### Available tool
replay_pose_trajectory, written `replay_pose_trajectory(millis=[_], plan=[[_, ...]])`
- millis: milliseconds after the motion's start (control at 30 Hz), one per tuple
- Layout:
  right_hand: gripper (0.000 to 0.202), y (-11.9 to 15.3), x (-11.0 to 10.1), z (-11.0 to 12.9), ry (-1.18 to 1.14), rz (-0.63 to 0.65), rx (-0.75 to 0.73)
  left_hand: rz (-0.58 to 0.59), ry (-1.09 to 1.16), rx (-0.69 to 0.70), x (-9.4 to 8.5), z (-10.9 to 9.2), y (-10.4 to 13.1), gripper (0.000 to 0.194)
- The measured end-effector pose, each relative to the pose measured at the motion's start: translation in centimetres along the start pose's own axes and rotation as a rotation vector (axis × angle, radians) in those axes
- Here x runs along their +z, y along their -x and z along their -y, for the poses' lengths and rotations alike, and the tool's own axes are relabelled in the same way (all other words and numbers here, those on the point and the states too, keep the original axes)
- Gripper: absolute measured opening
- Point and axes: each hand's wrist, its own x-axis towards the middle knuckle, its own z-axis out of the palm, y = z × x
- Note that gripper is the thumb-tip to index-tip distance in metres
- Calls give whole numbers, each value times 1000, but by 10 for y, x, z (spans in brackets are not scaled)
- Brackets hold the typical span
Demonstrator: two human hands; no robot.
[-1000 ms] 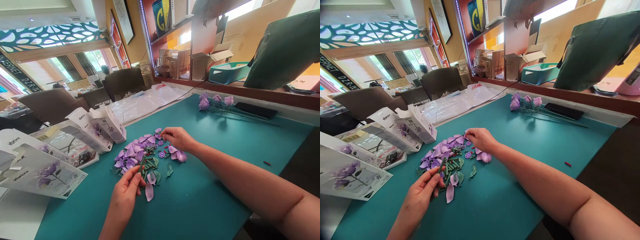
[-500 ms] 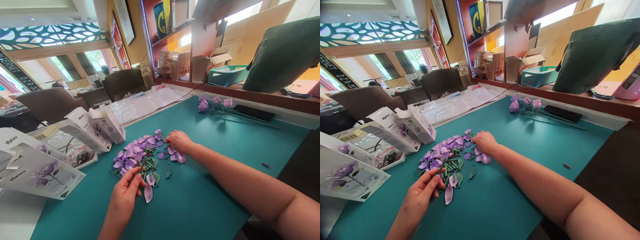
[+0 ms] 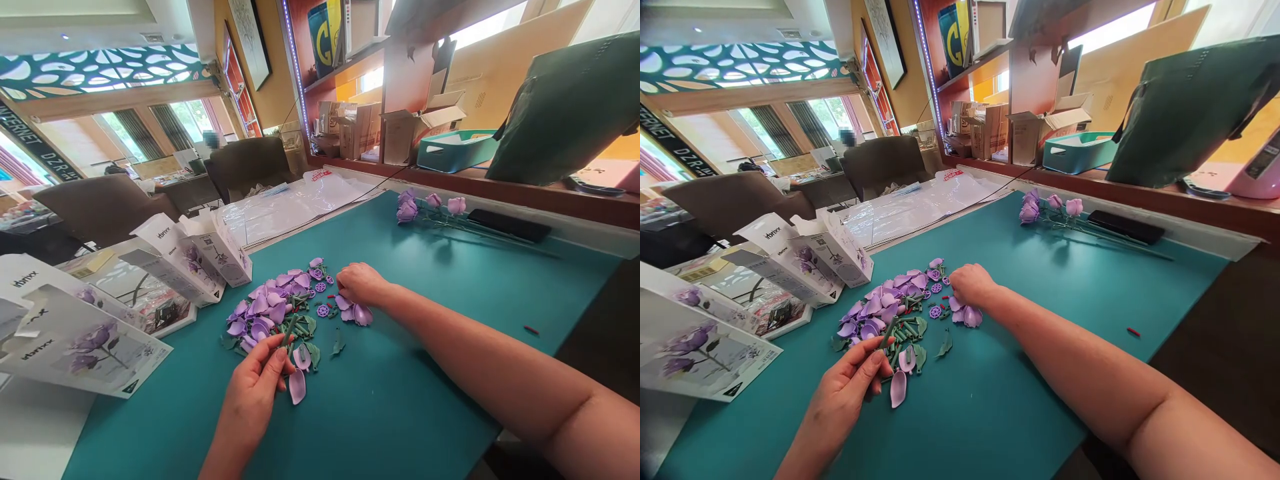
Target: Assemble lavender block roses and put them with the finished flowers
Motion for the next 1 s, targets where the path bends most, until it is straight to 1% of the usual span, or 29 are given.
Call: replay_pose_trajectory(millis=[300, 467, 600, 667, 733, 800, 833, 900, 1000], plan=[[16, -2, 2, 1, -80, -14, 24, 20, 45, -19, 2, -3, 3, 46], [14, -1, 2, 1, -194, -103, 55, 8, 25, -9, 2, -4, 3, 46], [16, 3, -3, 8, -347, -182, 47, -13, 42, 6, 3, -2, 2, 42], [19, 7, -5, 15, -554, -207, -16, -21, 48, 11, 3, -2, 1, 40], [18, 11, -7, 24, -903, -198, -107, -19, 37, 9, 4, -2, 1, 40], [12, 15, -9, 34, -1242, -131, -177, -14, 23, 11, 3, -3, 2, 39], [12, 17, -9, 38, -1357, -87, -193, -13, 20, 14, 3, -4, 2, 39], [14, 21, -11, 45, -1513, -14, -200, -8, 22, 18, 2, -5, 2, 39], [15, 24, -12, 52, -1633, 25, -193, 8, 15, 24, 1, -5, 3, 40]])
